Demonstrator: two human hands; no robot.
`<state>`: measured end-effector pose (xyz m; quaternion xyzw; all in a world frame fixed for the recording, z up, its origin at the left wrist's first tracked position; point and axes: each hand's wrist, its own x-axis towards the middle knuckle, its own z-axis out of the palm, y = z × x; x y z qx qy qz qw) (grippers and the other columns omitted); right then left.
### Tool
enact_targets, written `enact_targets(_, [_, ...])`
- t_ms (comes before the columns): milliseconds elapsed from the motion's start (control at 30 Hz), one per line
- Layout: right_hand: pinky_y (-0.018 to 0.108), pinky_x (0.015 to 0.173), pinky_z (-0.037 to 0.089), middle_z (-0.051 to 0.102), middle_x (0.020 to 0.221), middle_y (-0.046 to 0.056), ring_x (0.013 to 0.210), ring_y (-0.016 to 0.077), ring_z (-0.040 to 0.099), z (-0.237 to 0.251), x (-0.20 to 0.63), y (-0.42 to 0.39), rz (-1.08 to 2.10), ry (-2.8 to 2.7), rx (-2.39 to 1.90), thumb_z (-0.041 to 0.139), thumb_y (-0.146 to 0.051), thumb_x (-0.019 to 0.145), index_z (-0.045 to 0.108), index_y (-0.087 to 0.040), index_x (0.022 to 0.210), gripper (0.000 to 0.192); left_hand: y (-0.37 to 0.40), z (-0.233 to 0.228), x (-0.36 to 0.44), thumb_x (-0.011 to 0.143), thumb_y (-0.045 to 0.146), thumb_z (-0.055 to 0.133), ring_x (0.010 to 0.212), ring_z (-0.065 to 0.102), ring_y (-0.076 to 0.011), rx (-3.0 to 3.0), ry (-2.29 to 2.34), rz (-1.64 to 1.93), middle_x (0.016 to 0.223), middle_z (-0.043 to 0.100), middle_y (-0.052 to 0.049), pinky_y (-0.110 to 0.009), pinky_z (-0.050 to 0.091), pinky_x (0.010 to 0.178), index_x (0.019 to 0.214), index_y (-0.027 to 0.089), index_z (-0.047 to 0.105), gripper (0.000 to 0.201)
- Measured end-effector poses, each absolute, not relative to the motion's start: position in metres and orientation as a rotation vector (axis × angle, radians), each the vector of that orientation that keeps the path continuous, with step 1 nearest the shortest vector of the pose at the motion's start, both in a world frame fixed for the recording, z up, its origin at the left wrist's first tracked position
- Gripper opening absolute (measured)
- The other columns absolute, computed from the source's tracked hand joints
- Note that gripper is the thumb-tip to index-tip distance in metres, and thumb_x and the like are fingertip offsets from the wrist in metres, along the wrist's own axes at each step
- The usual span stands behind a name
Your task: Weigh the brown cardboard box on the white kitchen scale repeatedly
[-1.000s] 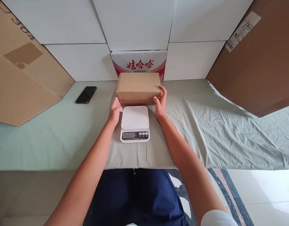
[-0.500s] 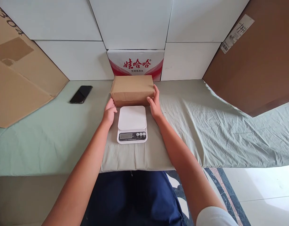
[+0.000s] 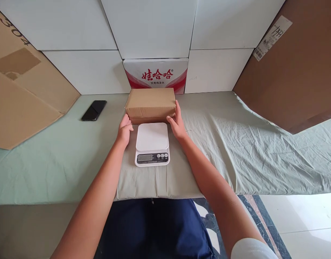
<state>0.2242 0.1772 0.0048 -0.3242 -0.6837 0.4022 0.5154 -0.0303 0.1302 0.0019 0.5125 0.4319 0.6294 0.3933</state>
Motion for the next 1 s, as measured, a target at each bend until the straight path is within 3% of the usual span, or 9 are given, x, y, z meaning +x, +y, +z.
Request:
enact_targets(267, [0.056,0.128,0.034,0.011,0.177,-0.002,0.162,0.0304,0.024,0.023,0.214,0.16,0.746,-1.7,-0.696,0.041,-0.078,0.092,-0.009,-0.041,0.164,0.095,0.112,0.014,-0.032,0.064,0.014,0.059,0.154,0.04,-0.0289,1.361,1.115,1.737,0.157,0.054,-0.001,-0.039,0.033,0.126,0.148,0.03,0.053,0.085])
enact_targets(433, [0.06,0.123,0.041,0.021,0.173,0.001,0.159,0.0337,0.029,0.032,0.222,0.128,0.568,-1.683,-0.777,0.042,-0.077,0.092,0.005,-0.044,0.164,0.087,0.069,0.019,-0.019,0.09,0.046,0.056,0.156,0.036,-0.0285,1.418,1.148,1.842,0.162,0.049,-0.004,-0.04,0.031,0.128,0.153,0.03,0.048,0.066])
enact_targets(600, [0.062,0.116,0.048,0.033,0.165,0.006,0.151,0.0343,0.04,0.02,0.242,0.089,0.565,-1.666,-0.85,0.047,-0.071,0.093,0.012,-0.044,0.163,0.083,0.018,0.01,-0.009,0.091,0.07,0.048,0.157,0.035,-0.0326,1.439,1.257,1.796,0.158,0.053,-0.011,-0.044,0.031,0.127,0.155,0.025,0.048,0.078])
enact_targets(800, [0.058,0.106,0.055,0.036,0.162,0.007,0.144,0.0341,0.046,0.014,0.253,0.059,0.542,-1.646,-0.889,0.051,-0.063,0.095,0.019,-0.043,0.163,0.078,-0.01,0.004,-0.003,0.092,0.067,0.051,0.155,0.038,-0.0348,1.387,1.243,1.761,0.157,0.055,-0.012,-0.048,0.034,0.126,0.155,0.025,0.048,0.077])
enact_targets(1000, [0.057,0.107,0.054,0.037,0.163,0.007,0.148,0.0347,0.041,0.014,0.254,0.058,0.536,-1.651,-0.873,0.052,-0.06,0.095,0.021,-0.042,0.163,0.076,-0.011,0.005,-0.003,0.095,0.062,0.05,0.155,0.039,-0.0335,1.366,1.22,1.737,0.159,0.054,-0.011,-0.048,0.033,0.127,0.154,0.026,0.05,0.069])
